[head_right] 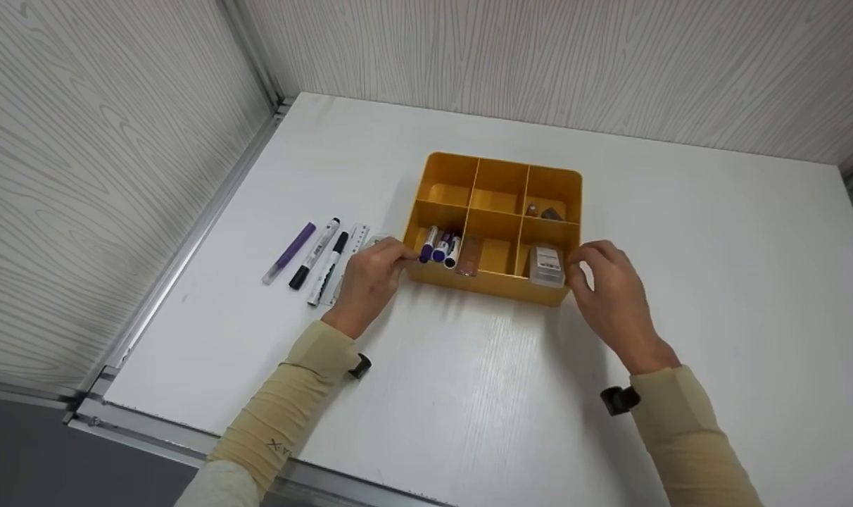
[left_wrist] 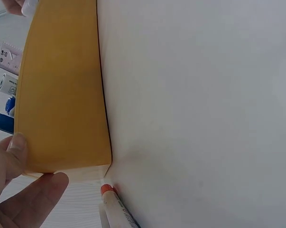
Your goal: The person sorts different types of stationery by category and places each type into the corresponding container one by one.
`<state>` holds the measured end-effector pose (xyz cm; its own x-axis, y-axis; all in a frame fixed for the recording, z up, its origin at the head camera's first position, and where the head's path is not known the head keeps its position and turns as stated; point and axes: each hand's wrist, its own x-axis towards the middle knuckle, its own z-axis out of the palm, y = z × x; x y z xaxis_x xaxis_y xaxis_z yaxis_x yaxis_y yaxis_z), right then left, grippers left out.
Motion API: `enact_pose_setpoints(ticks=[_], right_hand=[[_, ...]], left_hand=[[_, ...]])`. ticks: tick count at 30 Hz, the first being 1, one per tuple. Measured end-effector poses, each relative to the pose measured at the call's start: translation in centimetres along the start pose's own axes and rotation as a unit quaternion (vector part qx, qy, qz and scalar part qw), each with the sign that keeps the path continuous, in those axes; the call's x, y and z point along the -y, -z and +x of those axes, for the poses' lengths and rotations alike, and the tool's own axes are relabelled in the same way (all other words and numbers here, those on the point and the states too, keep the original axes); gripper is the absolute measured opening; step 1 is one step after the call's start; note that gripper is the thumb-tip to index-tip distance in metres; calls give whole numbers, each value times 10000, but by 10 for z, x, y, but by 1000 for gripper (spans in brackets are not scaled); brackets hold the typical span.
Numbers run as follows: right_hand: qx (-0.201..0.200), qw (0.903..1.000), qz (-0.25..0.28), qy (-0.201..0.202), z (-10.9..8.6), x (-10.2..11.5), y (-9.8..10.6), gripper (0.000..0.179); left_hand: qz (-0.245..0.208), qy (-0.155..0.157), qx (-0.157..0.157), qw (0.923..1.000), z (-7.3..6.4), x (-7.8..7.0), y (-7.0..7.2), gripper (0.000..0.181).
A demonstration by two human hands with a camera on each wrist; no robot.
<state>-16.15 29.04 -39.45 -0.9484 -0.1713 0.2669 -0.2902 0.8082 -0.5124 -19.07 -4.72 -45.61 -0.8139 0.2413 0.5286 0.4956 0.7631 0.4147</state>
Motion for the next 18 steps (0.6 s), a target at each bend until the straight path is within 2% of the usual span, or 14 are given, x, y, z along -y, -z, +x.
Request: enact_pose_setpoints(ticks=[6, 11, 18], right_hand=[[-537, 9974, -61, 476, -19, -1, -13, 14], [-680, 9962, -47, 540, -26, -3, -22, 14], [-746, 9949, -214, 644, -28, -7, -31, 25]], left_hand=[[4, 140, 62, 9999, 1, 0, -1, 21], [-36, 138, 73, 9999, 1, -1, 0, 27], [-92, 104, 36, 9999, 1, -1, 0, 28]])
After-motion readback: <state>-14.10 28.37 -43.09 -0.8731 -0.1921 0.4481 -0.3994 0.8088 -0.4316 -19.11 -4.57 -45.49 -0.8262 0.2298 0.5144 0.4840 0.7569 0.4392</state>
